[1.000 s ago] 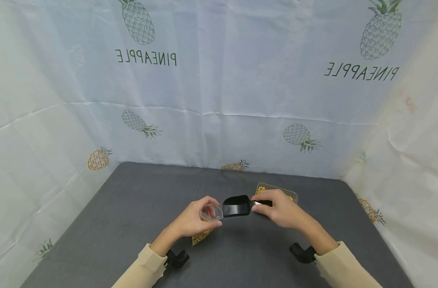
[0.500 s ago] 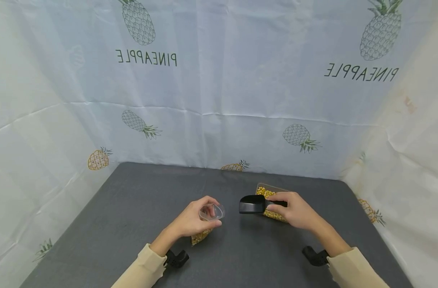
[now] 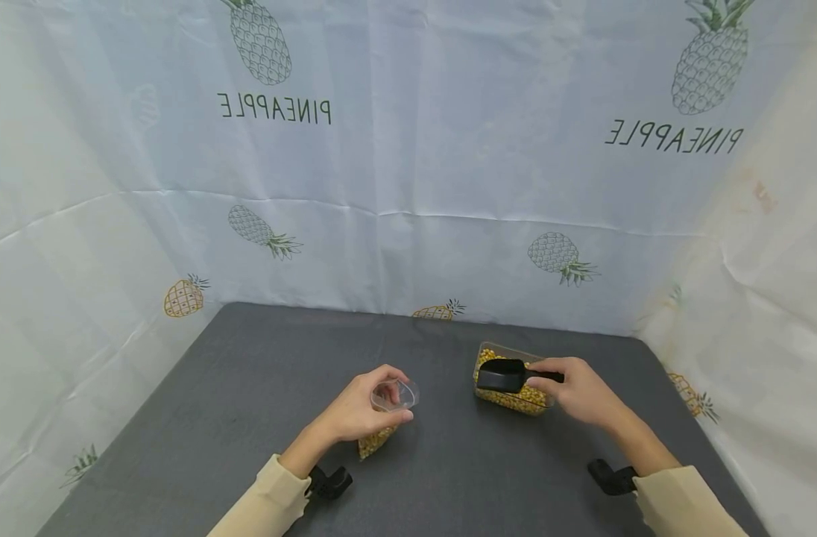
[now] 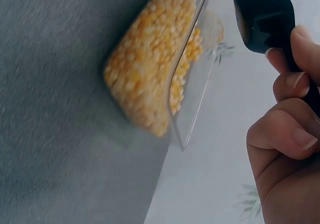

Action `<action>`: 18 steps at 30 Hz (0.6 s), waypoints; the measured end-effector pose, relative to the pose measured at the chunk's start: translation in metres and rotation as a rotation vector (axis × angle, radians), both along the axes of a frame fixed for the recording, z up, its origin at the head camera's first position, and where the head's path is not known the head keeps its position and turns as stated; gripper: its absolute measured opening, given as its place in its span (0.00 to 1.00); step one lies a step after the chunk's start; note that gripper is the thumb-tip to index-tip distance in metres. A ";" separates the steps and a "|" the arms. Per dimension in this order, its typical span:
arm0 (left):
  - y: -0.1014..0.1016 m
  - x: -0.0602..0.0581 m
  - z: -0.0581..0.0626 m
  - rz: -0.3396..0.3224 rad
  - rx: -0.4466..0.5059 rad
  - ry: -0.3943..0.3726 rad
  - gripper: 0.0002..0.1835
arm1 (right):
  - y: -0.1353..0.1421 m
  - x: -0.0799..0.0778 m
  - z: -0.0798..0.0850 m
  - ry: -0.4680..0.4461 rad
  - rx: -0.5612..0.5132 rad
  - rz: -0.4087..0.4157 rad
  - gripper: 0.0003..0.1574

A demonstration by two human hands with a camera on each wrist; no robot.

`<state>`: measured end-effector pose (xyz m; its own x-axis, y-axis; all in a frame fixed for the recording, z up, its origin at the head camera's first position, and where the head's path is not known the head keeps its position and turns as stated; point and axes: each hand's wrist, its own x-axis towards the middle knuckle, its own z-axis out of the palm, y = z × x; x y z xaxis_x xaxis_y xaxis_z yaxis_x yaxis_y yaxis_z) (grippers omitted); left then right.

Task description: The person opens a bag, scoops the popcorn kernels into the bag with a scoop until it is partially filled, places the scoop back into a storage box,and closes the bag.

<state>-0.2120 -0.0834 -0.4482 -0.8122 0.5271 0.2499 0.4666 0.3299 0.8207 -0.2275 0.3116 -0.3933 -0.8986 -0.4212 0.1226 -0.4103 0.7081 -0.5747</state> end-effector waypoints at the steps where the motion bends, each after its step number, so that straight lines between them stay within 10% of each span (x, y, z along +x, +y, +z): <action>1: 0.000 0.000 0.000 0.000 0.002 0.000 0.24 | 0.002 0.000 -0.001 0.000 0.003 -0.006 0.22; 18: 0.002 0.000 -0.001 0.001 0.024 0.003 0.24 | 0.034 -0.008 -0.010 -0.021 0.080 -0.043 0.23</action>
